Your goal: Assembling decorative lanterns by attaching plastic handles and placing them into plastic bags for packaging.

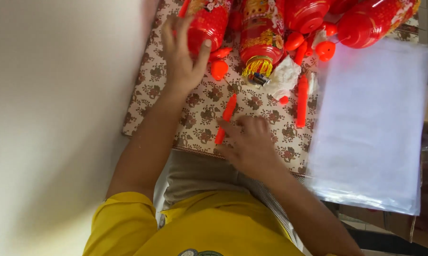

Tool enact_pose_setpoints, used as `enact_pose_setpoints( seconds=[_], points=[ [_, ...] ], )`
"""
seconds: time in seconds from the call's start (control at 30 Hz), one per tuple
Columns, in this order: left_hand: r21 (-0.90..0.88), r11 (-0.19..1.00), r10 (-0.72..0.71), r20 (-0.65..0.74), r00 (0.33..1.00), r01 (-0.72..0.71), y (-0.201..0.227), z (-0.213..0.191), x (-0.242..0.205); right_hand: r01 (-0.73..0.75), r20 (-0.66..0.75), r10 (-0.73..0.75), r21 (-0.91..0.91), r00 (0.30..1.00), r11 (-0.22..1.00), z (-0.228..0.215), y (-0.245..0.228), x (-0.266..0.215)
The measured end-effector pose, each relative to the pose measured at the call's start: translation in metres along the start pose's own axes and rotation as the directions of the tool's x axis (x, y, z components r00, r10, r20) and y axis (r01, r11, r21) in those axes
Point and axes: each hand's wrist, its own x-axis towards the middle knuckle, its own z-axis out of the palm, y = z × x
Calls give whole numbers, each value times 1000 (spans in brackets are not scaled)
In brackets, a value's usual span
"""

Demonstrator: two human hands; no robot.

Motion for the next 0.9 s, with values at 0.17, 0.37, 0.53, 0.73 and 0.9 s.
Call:
enact_pose_setpoints(
  seconds=[0.17, 0.37, 0.53, 0.73, 0.9],
  points=[
    [-12, 988, 151, 71, 986, -151, 3, -13, -2, -71, 62, 74, -54, 995, 996, 20, -7, 5],
    [52, 997, 48, 180, 982, -58, -7, -15, -1, 78, -164, -31, 288, 986, 955, 0, 6, -3],
    [-37, 998, -48, 216, 975, 57, 15, -10, 5, 32, -149, 5, 247, 989, 969, 7, 11, -15],
    [-129, 984, 122, 11, 993, -119, 5, 2, -2, -114, -223, 184, 291, 957, 950, 7, 12, -21],
    [-254, 946, 138, -248, 959, -201, 77, -59, -11, -237, -275, 295, 227, 915, 945, -19, 12, -30]
  ],
)
